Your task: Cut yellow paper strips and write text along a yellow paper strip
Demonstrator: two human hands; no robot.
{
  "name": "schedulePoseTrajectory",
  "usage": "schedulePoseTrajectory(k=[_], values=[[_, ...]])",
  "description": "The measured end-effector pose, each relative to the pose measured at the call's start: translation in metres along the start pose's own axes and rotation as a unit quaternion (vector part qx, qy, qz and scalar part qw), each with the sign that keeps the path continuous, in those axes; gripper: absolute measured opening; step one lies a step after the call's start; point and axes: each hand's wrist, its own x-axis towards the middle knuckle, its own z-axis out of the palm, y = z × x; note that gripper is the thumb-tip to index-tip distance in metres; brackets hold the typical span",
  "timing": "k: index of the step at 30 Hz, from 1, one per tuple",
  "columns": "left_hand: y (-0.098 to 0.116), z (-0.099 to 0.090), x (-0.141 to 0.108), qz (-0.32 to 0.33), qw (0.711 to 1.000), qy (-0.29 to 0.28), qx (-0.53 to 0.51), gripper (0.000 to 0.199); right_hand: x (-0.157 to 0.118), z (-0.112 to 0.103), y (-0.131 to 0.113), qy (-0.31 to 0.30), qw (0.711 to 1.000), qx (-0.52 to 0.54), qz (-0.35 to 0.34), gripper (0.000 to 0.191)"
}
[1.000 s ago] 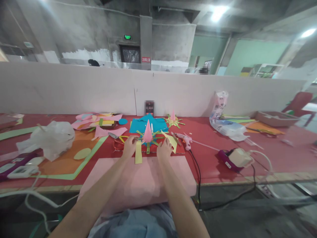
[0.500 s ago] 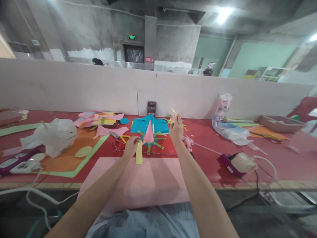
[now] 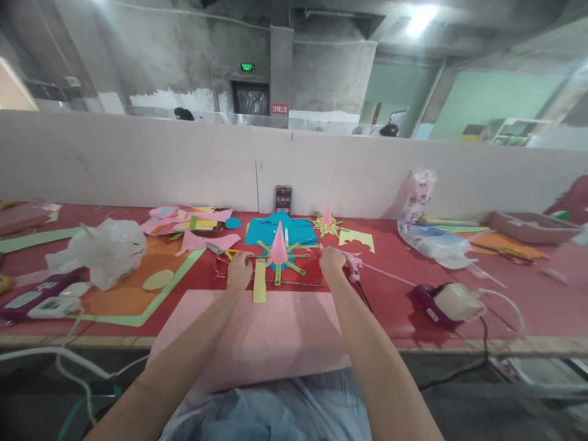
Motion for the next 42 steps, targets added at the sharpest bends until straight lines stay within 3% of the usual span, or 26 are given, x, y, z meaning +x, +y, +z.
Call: schedulePoseTrajectory(k=[2, 5, 10, 14, 19, 28, 35, 42], values=[[0.004, -0.003, -0.001, -0.023, 0.998, 0.000, 0.061, 0.023, -0.004, -0.006, -0.012, -0.016, 0.998, -0.056, 0.033, 0.021], [0.010, -0.005, -0.004, -0.032, 0.991, 0.005, 0.131, 0.019, -0.022, -0.009, -0.038, -0.046, 0.981, -0.185, 0.034, 0.031], [0.010, -0.003, -0.006, -0.041, 0.986, -0.026, 0.160, 0.019, -0.076, 0.016, -0.058, -0.089, 0.994, -0.045, 0.044, 0.036], [0.004, 0.001, -0.005, -0.043, 0.986, -0.058, 0.148, 0.022, -0.102, 0.039, -0.050, -0.179, 0.983, 0.039, -0.033, 0.029], [0.001, 0.002, -0.005, -0.019, 0.983, -0.083, 0.162, 0.019, -0.101, 0.046, -0.042, -0.178, 0.980, 0.034, -0.087, 0.031], [-0.003, 0.005, -0.004, 0.061, 0.977, -0.097, 0.181, 0.022, -0.107, 0.040, -0.048, -0.134, 0.972, -0.105, -0.165, 0.020], [0.000, 0.003, -0.003, 0.037, 0.984, -0.085, 0.151, 0.020, -0.107, 0.042, -0.052, -0.143, 0.948, -0.165, -0.230, 0.020], [0.004, 0.001, -0.002, 0.042, 0.993, -0.070, 0.089, 0.019, -0.104, 0.051, -0.046, -0.184, 0.941, -0.168, -0.228, 0.017]])
